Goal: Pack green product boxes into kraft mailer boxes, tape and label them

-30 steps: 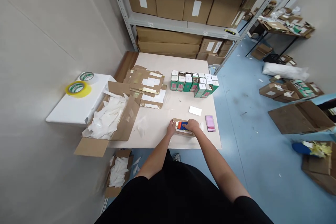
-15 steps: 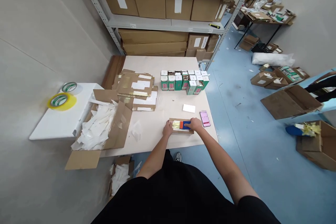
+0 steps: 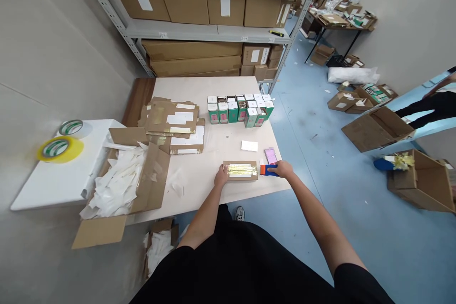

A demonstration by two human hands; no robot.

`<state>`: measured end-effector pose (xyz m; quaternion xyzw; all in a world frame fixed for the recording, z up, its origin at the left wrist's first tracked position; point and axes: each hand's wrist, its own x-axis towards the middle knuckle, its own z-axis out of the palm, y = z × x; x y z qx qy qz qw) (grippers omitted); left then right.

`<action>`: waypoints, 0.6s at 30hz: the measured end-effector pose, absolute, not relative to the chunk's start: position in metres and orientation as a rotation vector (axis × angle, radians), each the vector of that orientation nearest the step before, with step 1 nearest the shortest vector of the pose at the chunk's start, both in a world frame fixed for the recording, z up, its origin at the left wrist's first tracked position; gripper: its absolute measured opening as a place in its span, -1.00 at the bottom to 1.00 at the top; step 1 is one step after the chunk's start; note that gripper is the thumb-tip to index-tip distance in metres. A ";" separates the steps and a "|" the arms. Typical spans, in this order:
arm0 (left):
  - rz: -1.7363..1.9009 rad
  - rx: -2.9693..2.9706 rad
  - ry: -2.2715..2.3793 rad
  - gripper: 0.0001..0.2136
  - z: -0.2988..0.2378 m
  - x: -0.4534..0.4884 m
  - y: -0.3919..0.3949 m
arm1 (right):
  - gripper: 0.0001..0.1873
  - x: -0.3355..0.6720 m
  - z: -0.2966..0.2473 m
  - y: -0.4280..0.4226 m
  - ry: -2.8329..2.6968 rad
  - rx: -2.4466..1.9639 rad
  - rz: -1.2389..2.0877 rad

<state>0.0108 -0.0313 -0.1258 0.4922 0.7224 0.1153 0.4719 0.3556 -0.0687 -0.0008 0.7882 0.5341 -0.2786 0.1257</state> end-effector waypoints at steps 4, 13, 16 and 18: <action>0.260 1.190 1.776 -0.41 -0.124 0.011 -0.032 | -0.48 0.354 -0.002 -0.068 1.529 2.313 -0.858; 0.303 1.176 1.755 -0.34 -0.136 -0.012 -0.028 | -0.48 0.343 0.005 -0.068 1.575 2.306 -0.969; 0.320 1.155 1.776 -0.31 -0.137 -0.027 -0.023 | -0.46 0.324 0.015 -0.063 1.635 2.290 -0.998; 0.343 1.150 1.796 -0.29 -0.136 -0.039 -0.019 | -0.45 0.305 0.023 -0.058 1.696 2.283 -0.969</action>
